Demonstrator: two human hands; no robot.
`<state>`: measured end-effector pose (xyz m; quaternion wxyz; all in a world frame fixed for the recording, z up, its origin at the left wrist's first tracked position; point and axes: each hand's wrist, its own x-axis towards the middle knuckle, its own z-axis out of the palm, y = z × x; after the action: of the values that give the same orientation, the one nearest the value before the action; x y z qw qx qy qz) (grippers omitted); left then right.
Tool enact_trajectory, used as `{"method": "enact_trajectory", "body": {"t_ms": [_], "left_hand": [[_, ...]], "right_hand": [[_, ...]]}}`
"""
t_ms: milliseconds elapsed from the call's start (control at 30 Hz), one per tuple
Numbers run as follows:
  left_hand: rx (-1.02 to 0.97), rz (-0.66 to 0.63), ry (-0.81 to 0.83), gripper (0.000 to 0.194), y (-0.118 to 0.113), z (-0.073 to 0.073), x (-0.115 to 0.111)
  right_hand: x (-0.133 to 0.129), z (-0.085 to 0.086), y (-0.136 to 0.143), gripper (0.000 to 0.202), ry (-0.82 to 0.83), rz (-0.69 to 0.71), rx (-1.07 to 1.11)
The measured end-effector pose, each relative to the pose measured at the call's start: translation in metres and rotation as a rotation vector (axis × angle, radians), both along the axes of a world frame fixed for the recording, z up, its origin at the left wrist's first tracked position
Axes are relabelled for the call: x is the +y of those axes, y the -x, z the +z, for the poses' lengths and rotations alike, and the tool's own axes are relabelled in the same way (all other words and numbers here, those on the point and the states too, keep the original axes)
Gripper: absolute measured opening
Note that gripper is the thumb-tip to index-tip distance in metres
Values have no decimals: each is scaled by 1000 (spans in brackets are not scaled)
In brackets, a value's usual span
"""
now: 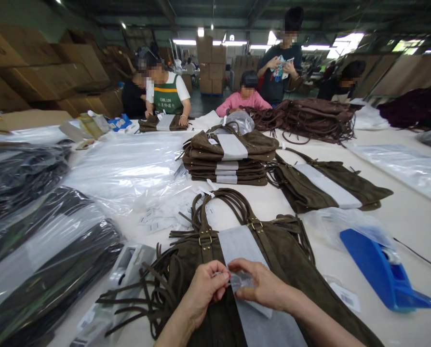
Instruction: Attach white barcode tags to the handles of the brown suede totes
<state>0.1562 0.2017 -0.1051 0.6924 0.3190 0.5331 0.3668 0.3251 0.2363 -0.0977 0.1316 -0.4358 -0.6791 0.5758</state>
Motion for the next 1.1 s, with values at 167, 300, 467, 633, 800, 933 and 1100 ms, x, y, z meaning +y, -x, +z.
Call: {"method": "enact_trajectory", "body": {"t_ms": [167, 300, 467, 633, 800, 933, 1100], "left_hand": [[89, 30, -69, 23, 13, 8, 11], [64, 170, -90, 22, 30, 8, 21], [-57, 239, -13, 30, 42, 0, 28], [410, 202, -114, 23, 59, -15, 51], [720, 131, -129, 13, 71, -34, 85], [772, 41, -45, 17, 68, -40, 98], [635, -52, 26, 20, 64, -29, 99]], "right_hand": [[1, -2, 37, 40, 297, -40, 376], [3, -11, 53, 29, 424, -246, 379], [11, -7, 63, 33, 470, -271, 283], [31, -16, 71, 30, 172, -316, 79], [48, -33, 71, 26, -79, -321, -88], [48, -29, 70, 24, -190, -286, -247], [42, -13, 74, 28, -438, -132, -681]]}}
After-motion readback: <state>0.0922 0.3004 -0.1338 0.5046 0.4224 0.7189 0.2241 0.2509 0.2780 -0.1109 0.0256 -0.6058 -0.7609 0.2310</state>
